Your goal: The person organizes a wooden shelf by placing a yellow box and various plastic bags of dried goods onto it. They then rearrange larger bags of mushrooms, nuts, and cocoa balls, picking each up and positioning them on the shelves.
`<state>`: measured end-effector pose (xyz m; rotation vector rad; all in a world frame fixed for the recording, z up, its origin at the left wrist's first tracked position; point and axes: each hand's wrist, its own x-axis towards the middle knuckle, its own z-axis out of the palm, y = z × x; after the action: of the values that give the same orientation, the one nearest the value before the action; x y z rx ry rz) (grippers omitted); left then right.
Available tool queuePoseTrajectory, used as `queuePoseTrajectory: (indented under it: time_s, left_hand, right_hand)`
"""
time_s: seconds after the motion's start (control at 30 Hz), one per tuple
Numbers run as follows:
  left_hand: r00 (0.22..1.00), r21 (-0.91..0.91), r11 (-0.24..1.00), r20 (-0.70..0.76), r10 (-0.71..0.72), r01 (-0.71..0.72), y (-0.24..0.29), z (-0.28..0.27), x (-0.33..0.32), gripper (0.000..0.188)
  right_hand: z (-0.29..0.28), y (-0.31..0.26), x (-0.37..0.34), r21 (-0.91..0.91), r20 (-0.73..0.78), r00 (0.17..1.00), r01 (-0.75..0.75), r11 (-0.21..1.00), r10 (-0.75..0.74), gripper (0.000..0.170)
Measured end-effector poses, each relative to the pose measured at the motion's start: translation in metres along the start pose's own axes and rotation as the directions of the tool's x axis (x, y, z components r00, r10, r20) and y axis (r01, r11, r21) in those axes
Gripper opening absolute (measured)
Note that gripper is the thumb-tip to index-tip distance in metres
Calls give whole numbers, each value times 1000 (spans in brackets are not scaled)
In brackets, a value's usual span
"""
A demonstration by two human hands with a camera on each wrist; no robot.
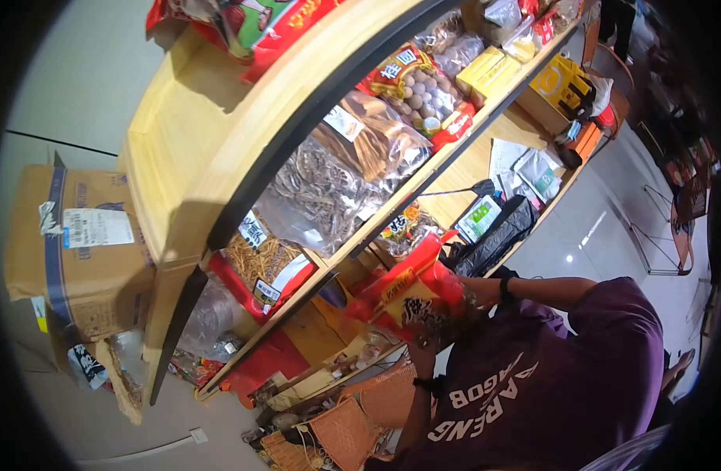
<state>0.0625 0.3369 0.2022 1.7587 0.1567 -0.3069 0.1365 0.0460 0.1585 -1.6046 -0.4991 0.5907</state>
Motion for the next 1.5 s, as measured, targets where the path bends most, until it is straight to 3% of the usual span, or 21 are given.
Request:
queuePoseTrajectory:
  time_s: [0.07, 0.13, 0.23, 0.3, 0.33, 0.37, 0.43, 0.47, 0.57, 0.6, 0.7, 0.77, 0.83, 0.93, 1.03, 1.07, 1.17, 1.3, 1.37, 1.4, 1.5]
  left_hand:
    - [999, -10, 999, 37, -37, 37, -36, -3, 27, 54]
    - [998, -32, 999, 58, -22, 24, -56, -1, 57, 56]
    - [967, -195, 950, 126, -222, 244, -30, 6, 100, 50]
    - [997, -68, 996, 42, -60, 63, -34, 8, 130, 48]
    - [998, -22, 998, -2, 65, -65, -61, 8, 156, 46]
    - [982, 21, 983, -34, 184, -183, -79, 16, 168, 45]
    - [991, 204, 970, -26, -129, 132, -42, 25, 169, 48]
    - [959, 299, 912, -48, -278, 280, -25, 26, 167, 50]
    - [998, 76, 995, 27, -62, 60, -80, 21, 177, 53]
    - [998, -18, 999, 52, -36, 37, -82, 23, 174, 52]
    - [992, 236, 964, -9, -126, 124, -34, 26, 138, 53]
    - [979, 207, 962, 70, -194, 176, -113, 10, 139, 57]
    - [978, 178, 979, 160, -133, 104, -130, 3, 124, 57]
    - [972, 240, 963, 170, -165, 121, -113, 6, 107, 59]
    - [928, 202, 943, 215, -306, 264, -118, 18, 112, 56]
    - [902, 335, 872, 116, -415, 358, -126, 26, 119, 53]
    - [883, 309, 855, 87, -462, 417, -125, 38, 124, 54]
    - [956, 215, 938, 50, -288, 272, -109, 44, 118, 42]
    - [975, 276, 949, 115, -188, 150, -131, 37, 120, 48]
    - [953, 115, 959, 131, -272, 258, -98, 39, 108, 67]
    - [985, 243, 970, 162, -54, 13, -150, 22, 115, 85]
  right_hand:
    - [-9, 1, -3, 86, -20, 986, -165, 983, 167, 130]
    - [-22, 18, 17, -178, -94, 993, 59, 982, -76, 130]
    - [-24, 81, 40, -173, -210, 978, -23, 985, -14, 129]
    - [-43, 62, 54, 24, -292, 954, -63, 998, 67, 129]
    - [-50, 91, 70, -14, -250, 968, 8, 1000, -11, 119]
    - [-55, 90, 73, -107, -278, 959, -94, 990, 61, 109]
    - [-65, 73, 70, 29, -196, 864, -468, 883, 464, 104]
    - [-53, 89, 66, -91, -333, 881, -385, 918, 336, 87]
    - [-40, 70, 50, 2, -434, 839, -364, 931, 329, 86]
    - [-26, 107, 46, -215, -536, 813, -392, 894, 227, 85]
    - [-19, 141, 3, -156, -440, 837, -428, 890, 325, 94]
    - [-22, 126, -28, -171, -430, 816, -494, 853, 386, 89]
    - [-38, 95, -54, -86, -299, 765, -617, 783, 570, 83]
    - [-34, 143, -83, -97, -369, 789, -558, 824, 491, 74]
    - [-40, 129, -96, -34, -284, 752, -628, 777, 595, 57]
    - [-39, 126, -98, -109, -279, 766, -624, 773, 579, 53]
    - [-41, 120, -104, -218, -220, 778, -627, 748, 588, 50]
    - [-41, 113, -107, -211, -174, 781, -625, 752, 600, 48]
    - [-41, 124, -110, -223, -185, 785, -619, 753, 591, 49]
    - [-41, 128, -110, -240, -194, 782, -623, 744, 592, 49]
    - [-44, 143, -104, -302, -198, 783, -621, 723, 590, 49]
